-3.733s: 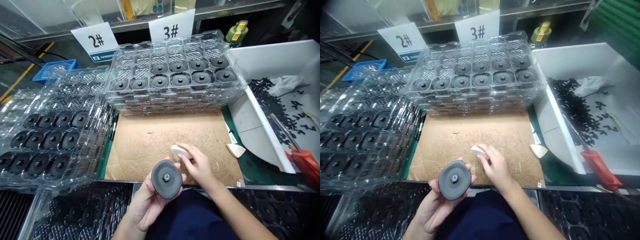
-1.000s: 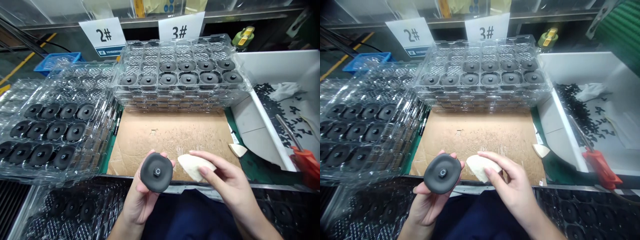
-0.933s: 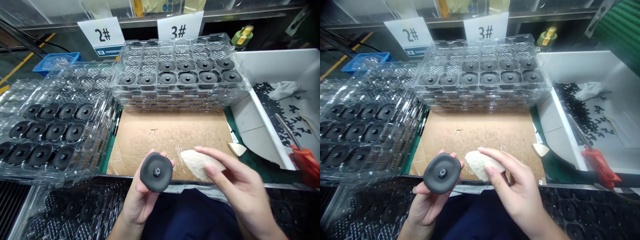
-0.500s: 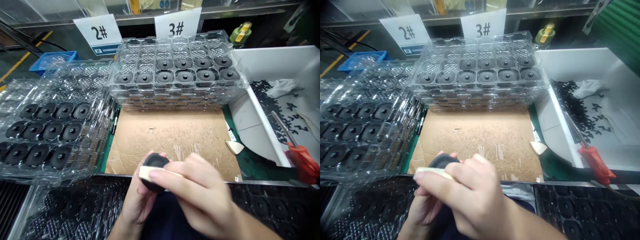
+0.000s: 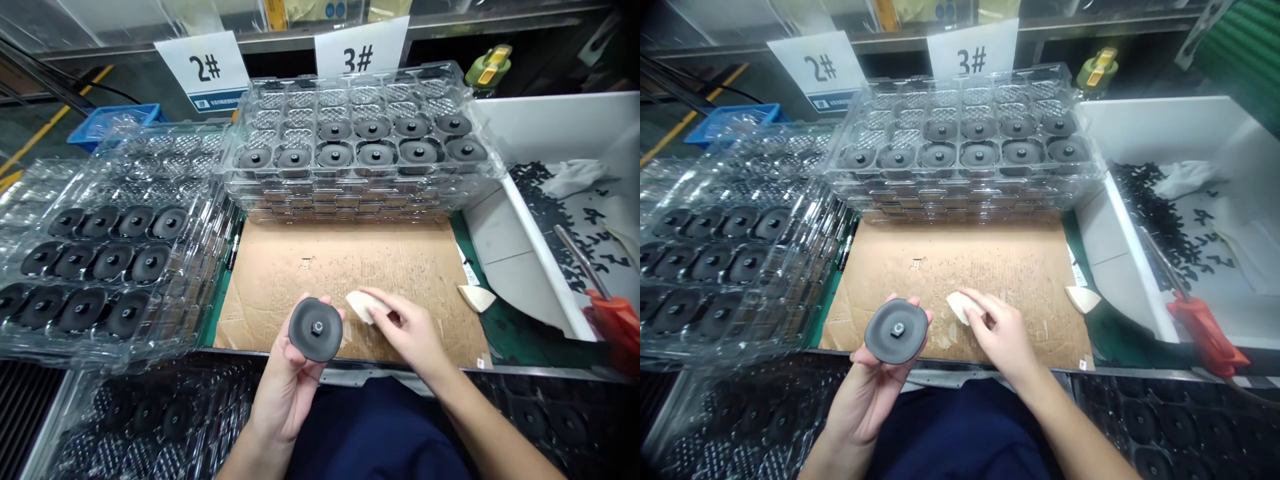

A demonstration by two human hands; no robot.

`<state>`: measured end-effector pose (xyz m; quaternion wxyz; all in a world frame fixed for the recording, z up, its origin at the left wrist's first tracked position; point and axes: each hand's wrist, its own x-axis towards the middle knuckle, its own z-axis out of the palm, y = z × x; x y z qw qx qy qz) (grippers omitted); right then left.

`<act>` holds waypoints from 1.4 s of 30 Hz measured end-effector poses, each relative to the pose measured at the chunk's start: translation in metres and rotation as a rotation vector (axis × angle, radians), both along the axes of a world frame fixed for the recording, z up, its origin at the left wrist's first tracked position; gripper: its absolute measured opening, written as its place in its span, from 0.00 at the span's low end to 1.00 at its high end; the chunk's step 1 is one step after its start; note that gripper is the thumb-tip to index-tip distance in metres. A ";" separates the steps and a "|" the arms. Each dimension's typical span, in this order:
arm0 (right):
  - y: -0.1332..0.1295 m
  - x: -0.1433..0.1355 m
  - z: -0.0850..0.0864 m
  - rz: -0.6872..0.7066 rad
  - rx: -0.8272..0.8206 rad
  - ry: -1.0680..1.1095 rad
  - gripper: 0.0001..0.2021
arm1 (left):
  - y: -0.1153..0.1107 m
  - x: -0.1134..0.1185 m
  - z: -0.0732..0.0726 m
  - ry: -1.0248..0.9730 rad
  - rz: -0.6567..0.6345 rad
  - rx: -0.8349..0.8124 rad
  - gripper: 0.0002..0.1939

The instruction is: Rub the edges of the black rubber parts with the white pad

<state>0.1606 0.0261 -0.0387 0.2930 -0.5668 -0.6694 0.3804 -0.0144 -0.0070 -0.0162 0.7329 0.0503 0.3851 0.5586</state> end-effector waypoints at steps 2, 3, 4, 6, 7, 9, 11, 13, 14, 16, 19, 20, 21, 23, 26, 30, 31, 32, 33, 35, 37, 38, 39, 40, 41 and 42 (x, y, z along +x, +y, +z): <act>0.000 -0.009 0.033 -0.047 0.121 0.043 0.16 | -0.001 0.003 0.002 0.018 0.009 0.017 0.28; 0.000 -0.015 0.048 -0.023 0.217 0.068 0.18 | -0.001 0.004 0.004 0.022 0.005 0.028 0.27; -0.001 -0.021 0.061 0.045 0.318 0.090 0.19 | -0.002 0.005 0.005 0.016 -0.010 0.037 0.25; -0.003 -0.032 0.079 0.258 0.413 0.116 0.18 | -0.002 0.004 0.007 -0.008 -0.050 0.051 0.22; -0.004 -0.037 0.083 0.363 0.390 0.117 0.17 | -0.002 0.003 0.007 -0.012 -0.057 0.053 0.22; -0.002 -0.043 0.085 0.475 0.284 0.086 0.15 | -0.002 0.001 0.006 -0.005 -0.031 0.061 0.23; 0.002 -0.047 0.082 0.422 0.268 0.028 0.14 | -0.001 0.001 0.004 -0.025 -0.016 0.068 0.22; 0.005 -0.049 0.079 0.328 0.359 0.013 0.15 | -0.002 0.002 0.004 -0.105 -0.051 0.061 0.19; 0.004 -0.048 0.079 0.331 0.389 0.036 0.15 | -0.002 0.001 0.004 -0.137 -0.073 0.056 0.19; 0.002 -0.041 0.082 0.437 0.342 0.095 0.15 | -0.001 -0.003 0.006 -0.141 -0.092 0.060 0.21; -0.003 -0.027 0.088 0.462 0.197 0.016 0.14 | -0.001 -0.010 0.008 -0.089 -0.106 0.084 0.24; -0.003 -0.024 0.090 0.402 0.206 -0.059 0.14 | -0.001 -0.011 0.007 -0.090 -0.117 0.086 0.24; -0.001 -0.022 0.091 0.353 0.255 -0.128 0.15 | -0.001 -0.011 0.006 -0.109 -0.136 0.082 0.23; 0.007 -0.023 0.089 0.382 0.415 -0.163 0.15 | -0.002 -0.009 0.003 -0.164 -0.178 0.067 0.21; 0.026 -0.025 0.075 0.509 0.451 0.043 0.14 | -0.003 -0.006 0.001 -0.209 -0.204 0.061 0.23; 0.036 -0.013 0.039 0.125 0.093 0.202 0.13 | -0.005 -0.010 0.003 -0.301 -0.226 0.067 0.28; 0.033 -0.008 0.028 0.044 -0.004 0.206 0.12 | -0.005 -0.012 0.004 -0.326 -0.228 0.075 0.28; 0.027 -0.004 0.018 0.006 -0.099 0.206 0.13 | -0.006 -0.014 0.004 -0.340 -0.234 0.082 0.29; 0.020 0.000 0.009 0.001 -0.180 0.204 0.14 | -0.006 -0.015 0.004 -0.347 -0.240 0.083 0.29; 0.001 0.004 -0.006 0.041 -0.288 0.195 0.15 | -0.006 -0.017 0.004 -0.352 -0.254 0.074 0.29; -0.017 0.005 -0.016 0.103 -0.324 0.172 0.15 | -0.005 -0.018 0.003 -0.347 -0.279 0.057 0.29; -0.023 0.005 -0.020 0.128 -0.327 0.155 0.15 | -0.005 -0.019 0.003 -0.340 -0.293 0.048 0.28; -0.027 0.005 -0.022 0.146 -0.326 0.135 0.15 | -0.005 -0.019 0.003 -0.333 -0.306 0.040 0.27; -0.029 0.006 -0.024 0.151 -0.321 0.117 0.15 | -0.004 -0.019 0.004 -0.325 -0.321 0.030 0.27; -0.028 0.007 -0.025 0.145 -0.313 0.102 0.15 | -0.004 -0.018 0.005 -0.318 -0.333 0.023 0.27; -0.026 0.009 -0.023 0.128 -0.305 0.093 0.15 | -0.004 -0.018 0.006 -0.313 -0.336 0.023 0.26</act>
